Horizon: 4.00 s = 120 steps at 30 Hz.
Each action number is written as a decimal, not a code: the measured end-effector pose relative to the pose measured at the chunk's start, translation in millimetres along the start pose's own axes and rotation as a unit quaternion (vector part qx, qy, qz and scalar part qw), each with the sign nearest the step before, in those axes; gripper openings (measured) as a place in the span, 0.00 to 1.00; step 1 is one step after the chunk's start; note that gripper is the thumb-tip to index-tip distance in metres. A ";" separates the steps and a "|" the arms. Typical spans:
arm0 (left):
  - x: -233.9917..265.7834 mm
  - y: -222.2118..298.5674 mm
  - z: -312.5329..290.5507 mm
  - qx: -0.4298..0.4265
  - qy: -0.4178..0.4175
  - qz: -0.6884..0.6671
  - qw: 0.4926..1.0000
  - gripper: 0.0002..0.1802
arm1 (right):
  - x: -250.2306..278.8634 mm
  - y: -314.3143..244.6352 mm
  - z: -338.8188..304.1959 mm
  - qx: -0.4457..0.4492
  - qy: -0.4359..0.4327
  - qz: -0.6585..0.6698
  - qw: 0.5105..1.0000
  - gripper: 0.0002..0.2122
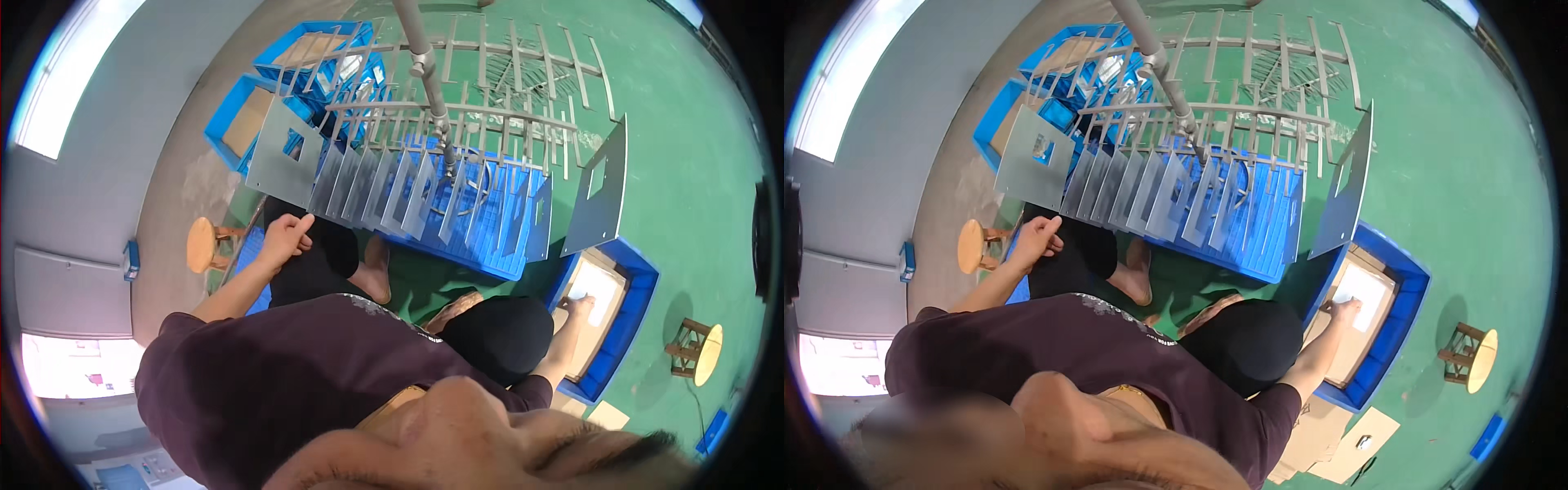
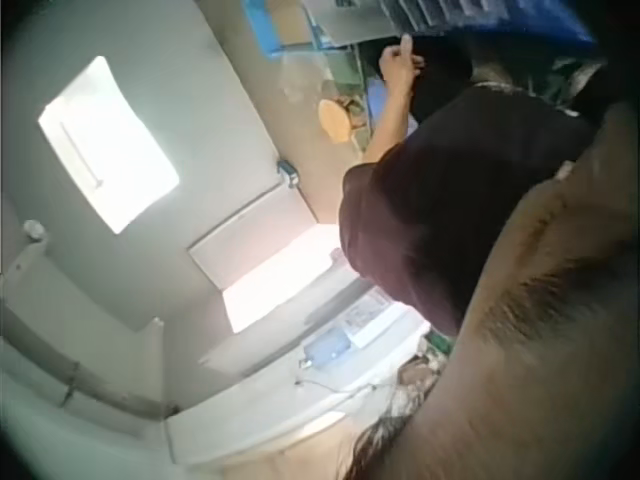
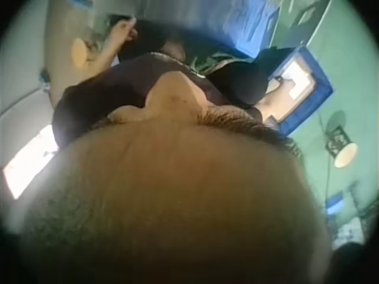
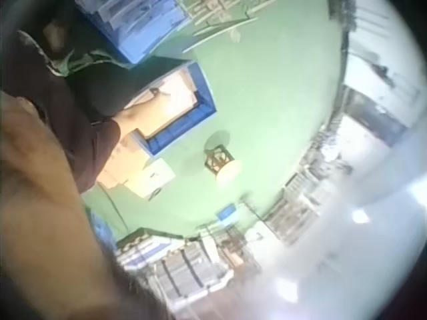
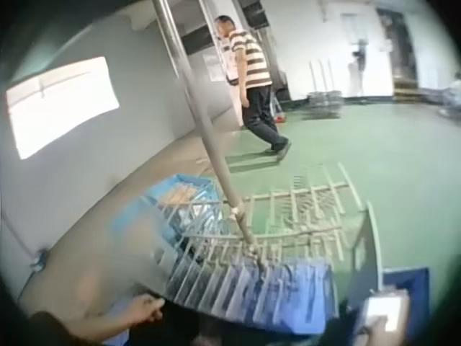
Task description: Placing thin metal plates individually into the slots of a wire storage rack.
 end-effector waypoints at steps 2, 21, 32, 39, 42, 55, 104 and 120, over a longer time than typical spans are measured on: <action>14.9 5.5 5.6 -0.073 0.056 0.066 0.993 0.17 | -7.6 17.5 12.7 -0.044 -0.034 -0.019 0.998 0.29; 27.5 13.2 12.7 -0.301 0.018 0.164 0.939 0.16 | 247.0 40.6 -363.6 0.175 0.073 0.717 0.670 0.18; -138.1 106.5 -86.1 -0.147 -0.517 -0.495 0.683 0.22 | 166.4 -204.3 -570.9 0.529 -0.281 0.454 0.660 0.23; -146.3 117.9 -54.5 -0.150 -0.484 -0.519 0.688 0.13 | 162.8 -183.3 -582.9 0.606 0.051 0.182 0.773 0.17; -138.5 147.0 -45.0 -0.250 -0.489 -0.434 0.714 0.09 | 131.2 -137.0 -481.8 0.251 -0.344 0.425 0.798 0.23; -195.7 250.6 -48.1 -0.451 -0.555 -0.208 0.667 0.06 | 182.9 -173.2 -493.9 0.380 -0.241 0.473 0.758 0.14; -356.7 286.1 28.0 -0.094 -0.493 -0.252 0.828 0.67 | 211.6 -225.5 -381.0 0.297 0.197 0.405 0.842 0.06; -347.6 284.9 27.1 -0.092 -0.482 -0.239 0.838 0.60 | 210.6 -226.9 -380.7 0.306 0.190 0.411 0.838 0.06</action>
Point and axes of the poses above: each hand's wrist, its own z-axis towards the middle knuckle, its own x-axis out of the back of the hand, y = z × x, the point moved 8 cm from there along z, towards the middle knuckle, and after that the axes turned 14 degrees about -x, right-handed, at the moved point
